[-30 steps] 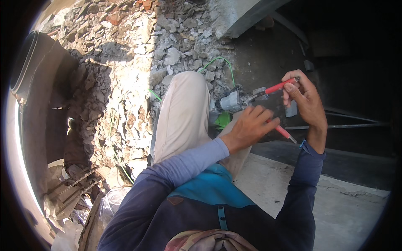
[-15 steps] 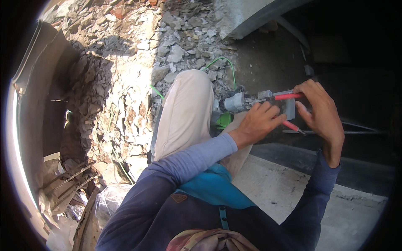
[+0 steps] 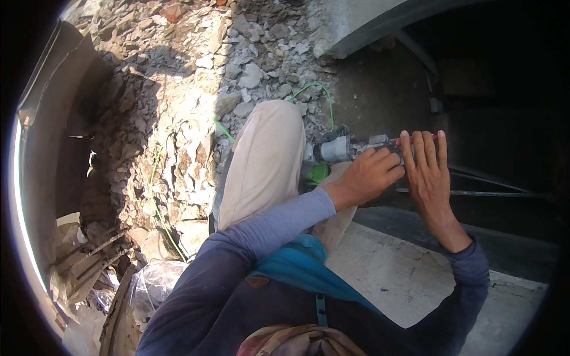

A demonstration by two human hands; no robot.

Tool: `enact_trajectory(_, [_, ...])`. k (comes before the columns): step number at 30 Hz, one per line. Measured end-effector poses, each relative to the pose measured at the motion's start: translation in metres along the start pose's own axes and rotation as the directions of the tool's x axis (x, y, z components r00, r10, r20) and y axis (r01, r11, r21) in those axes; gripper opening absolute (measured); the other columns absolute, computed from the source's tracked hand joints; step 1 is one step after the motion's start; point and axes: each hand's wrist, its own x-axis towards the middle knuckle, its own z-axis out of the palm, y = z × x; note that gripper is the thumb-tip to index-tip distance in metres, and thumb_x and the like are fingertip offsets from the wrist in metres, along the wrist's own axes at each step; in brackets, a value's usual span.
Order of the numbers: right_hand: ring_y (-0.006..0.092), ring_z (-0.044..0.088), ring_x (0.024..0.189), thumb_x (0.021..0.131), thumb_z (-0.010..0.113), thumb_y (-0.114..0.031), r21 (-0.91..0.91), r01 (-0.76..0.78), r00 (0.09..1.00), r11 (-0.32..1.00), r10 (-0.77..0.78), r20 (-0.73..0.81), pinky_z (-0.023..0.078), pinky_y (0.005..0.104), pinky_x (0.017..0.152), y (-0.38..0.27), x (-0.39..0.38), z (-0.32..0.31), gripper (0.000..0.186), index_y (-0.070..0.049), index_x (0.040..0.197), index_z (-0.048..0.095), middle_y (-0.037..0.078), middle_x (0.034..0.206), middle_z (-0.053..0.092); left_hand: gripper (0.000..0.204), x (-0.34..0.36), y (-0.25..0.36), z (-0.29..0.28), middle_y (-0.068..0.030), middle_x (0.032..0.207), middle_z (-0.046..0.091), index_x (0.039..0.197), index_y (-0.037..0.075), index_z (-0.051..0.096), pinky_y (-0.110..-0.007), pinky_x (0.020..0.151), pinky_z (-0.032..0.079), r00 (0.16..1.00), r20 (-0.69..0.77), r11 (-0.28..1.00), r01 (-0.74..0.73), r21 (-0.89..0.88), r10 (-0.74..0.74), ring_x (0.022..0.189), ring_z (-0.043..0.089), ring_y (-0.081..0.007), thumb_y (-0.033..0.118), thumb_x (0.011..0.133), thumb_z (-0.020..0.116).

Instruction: The person sits on the floor and uses pliers to adjust a component on a green power tool. They repeatedly grip and manipulate a part of the tool, then set the tool down and stand up.

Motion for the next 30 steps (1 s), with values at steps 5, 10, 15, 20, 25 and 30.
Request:
enact_trajectory(5, [0.0390, 0.047, 0.153, 0.095, 0.068, -0.029, -0.007, -0.007, 0.999, 1.000, 0.006, -0.048, 0.024, 0.0637, 0.136, 0.000, -0.015, -0.001, 0.076, -0.020, 0.168, 0.048, 0.020, 0.156, 0.055, 0.032, 0.028, -0.065, -0.059, -0.0139, 0.112, 0.076, 0.117, 0.005, 0.078, -0.043, 0.099, 0.053, 0.979, 0.086, 0.877, 0.202, -0.436, -0.183, 0.108, 0.071, -0.0325, 0.032, 0.110, 0.064])
enact_trajectory(10, [0.0368, 0.042, 0.158, 0.096, 0.068, -0.036, 0.088, -0.017, 0.999, 0.996, 0.021, -0.046, 0.021, 0.0670, 0.136, -0.007, 0.007, 0.001, 0.077, -0.032, 0.170, 0.045, 0.015, 0.164, 0.052, 0.076, 0.006, -0.138, -0.017, -0.0187, 0.128, 0.077, 0.123, -0.001, 0.078, -0.042, 0.107, 0.050, 0.612, 0.533, 0.566, 0.778, -0.273, -0.584, 0.116, 0.071, -0.0314, 0.065, 0.116, 0.040])
enact_trajectory(15, [0.0346, 0.036, 0.163, 0.096, 0.067, -0.041, -0.118, -0.018, 0.996, 0.993, 0.007, -0.090, 0.018, 0.0679, 0.137, 0.001, 0.013, -0.017, 0.077, -0.035, 0.169, 0.045, 0.008, 0.170, 0.048, 0.087, -0.009, -0.139, -0.003, -0.0247, 0.129, 0.077, 0.131, -0.003, 0.077, -0.041, 0.116, 0.045, 0.542, 0.674, 0.458, 0.828, -0.325, -0.502, 0.125, 0.067, -0.0328, 0.070, 0.115, 0.034])
enact_trajectory(20, [0.0341, 0.035, 0.164, 0.094, 0.076, -0.021, 0.094, -0.108, 0.982, 0.990, 0.121, -0.147, 0.019, 0.0673, 0.136, 0.011, 0.003, -0.032, 0.081, -0.038, 0.167, 0.047, 0.009, 0.171, 0.046, 0.099, 0.003, -0.143, -0.005, -0.0339, 0.140, 0.069, 0.135, -0.011, 0.072, -0.044, 0.122, 0.039, 0.454, 0.670, 0.443, 0.873, -0.203, -0.588, 0.140, 0.061, -0.0413, 0.075, 0.113, 0.028])
enact_trajectory(25, [0.0357, 0.043, 0.158, 0.092, 0.073, 0.001, 0.306, -0.195, 0.977, 0.932, 0.211, -0.020, 0.023, 0.0670, 0.134, 0.020, -0.042, -0.049, 0.089, -0.032, 0.170, 0.046, 0.014, 0.165, 0.051, 0.108, -0.003, -0.142, 0.005, -0.0376, 0.144, 0.066, 0.139, -0.015, 0.067, -0.047, 0.123, 0.037, 0.474, 0.352, 0.463, 0.878, -0.122, -0.807, 0.143, 0.058, -0.0488, 0.079, 0.110, 0.022])
enact_trajectory(30, [0.0378, 0.044, 0.157, 0.093, 0.064, 0.012, 0.867, -0.396, 0.917, 0.302, 0.086, 0.389, 0.035, 0.0515, 0.131, -0.004, -0.088, -0.042, 0.089, -0.026, 0.171, 0.044, 0.018, 0.164, 0.052, 0.108, -0.011, -0.161, -0.004, -0.0416, 0.148, 0.060, 0.140, -0.018, 0.062, -0.050, 0.124, 0.037, 0.411, 0.270, 0.389, 0.911, -0.135, -0.871, 0.147, 0.053, -0.0519, 0.076, 0.111, 0.018])
